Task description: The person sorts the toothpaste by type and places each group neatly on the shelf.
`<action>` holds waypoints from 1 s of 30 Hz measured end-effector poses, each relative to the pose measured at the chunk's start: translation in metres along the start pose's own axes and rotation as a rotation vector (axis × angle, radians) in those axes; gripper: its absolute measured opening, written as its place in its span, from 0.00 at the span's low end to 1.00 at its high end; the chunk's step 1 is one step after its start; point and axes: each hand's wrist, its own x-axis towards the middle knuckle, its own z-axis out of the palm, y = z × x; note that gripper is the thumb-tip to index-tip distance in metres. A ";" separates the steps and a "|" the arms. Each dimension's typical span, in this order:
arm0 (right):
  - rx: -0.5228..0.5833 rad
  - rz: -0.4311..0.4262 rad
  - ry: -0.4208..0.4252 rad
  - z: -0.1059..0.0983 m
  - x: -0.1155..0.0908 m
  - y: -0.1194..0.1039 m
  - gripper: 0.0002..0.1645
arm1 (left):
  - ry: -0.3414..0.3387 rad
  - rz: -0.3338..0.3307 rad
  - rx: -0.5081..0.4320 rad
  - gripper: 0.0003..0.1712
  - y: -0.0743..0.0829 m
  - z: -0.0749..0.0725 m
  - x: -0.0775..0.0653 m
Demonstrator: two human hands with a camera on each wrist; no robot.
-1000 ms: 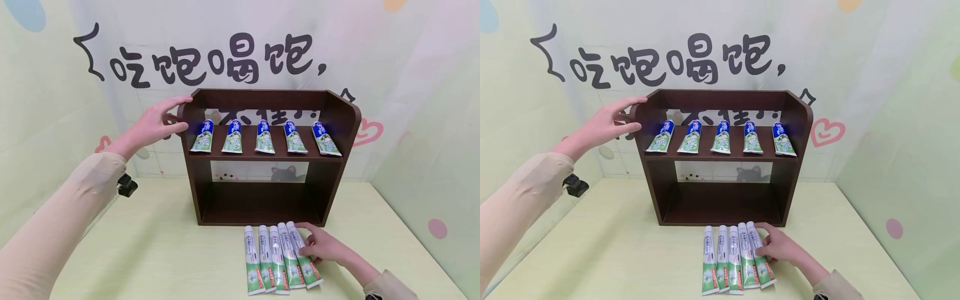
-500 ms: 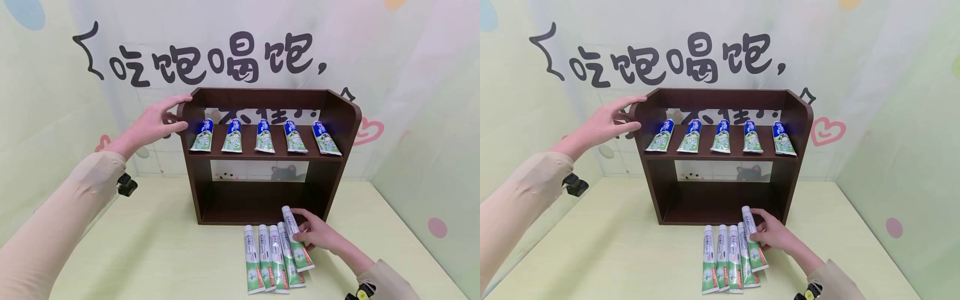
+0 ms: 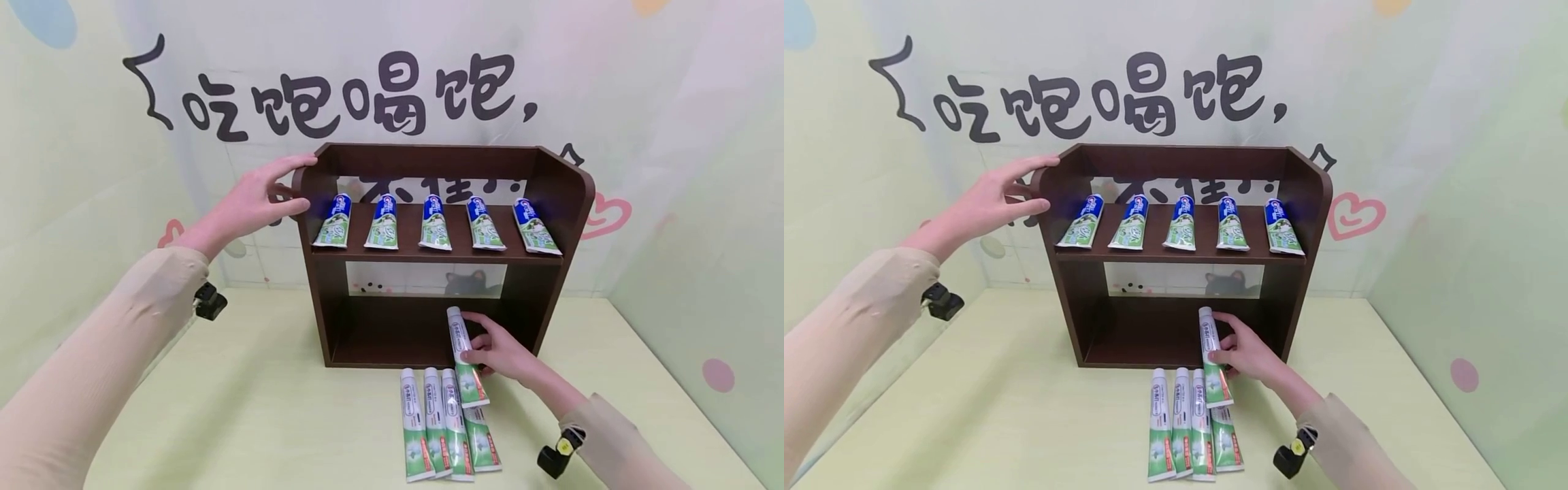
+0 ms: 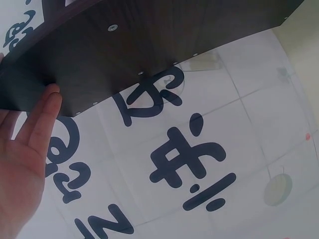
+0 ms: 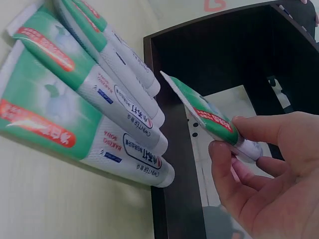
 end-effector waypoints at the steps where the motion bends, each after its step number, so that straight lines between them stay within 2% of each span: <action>1: 0.000 -0.001 0.003 0.001 0.003 0.000 0.47 | -0.001 -0.002 -0.001 0.36 0.001 0.000 0.000; 11: 0.023 -0.033 0.031 0.014 0.032 -0.002 0.46 | -0.004 0.012 0.004 0.36 -0.004 0.003 0.000; 18: 0.050 -0.024 0.052 0.023 0.050 -0.003 0.47 | -0.002 0.011 -0.007 0.36 -0.006 0.003 0.000; 30: 0.133 -0.112 0.094 0.039 0.081 -0.002 0.47 | 0.004 0.010 -0.004 0.36 -0.004 0.002 0.001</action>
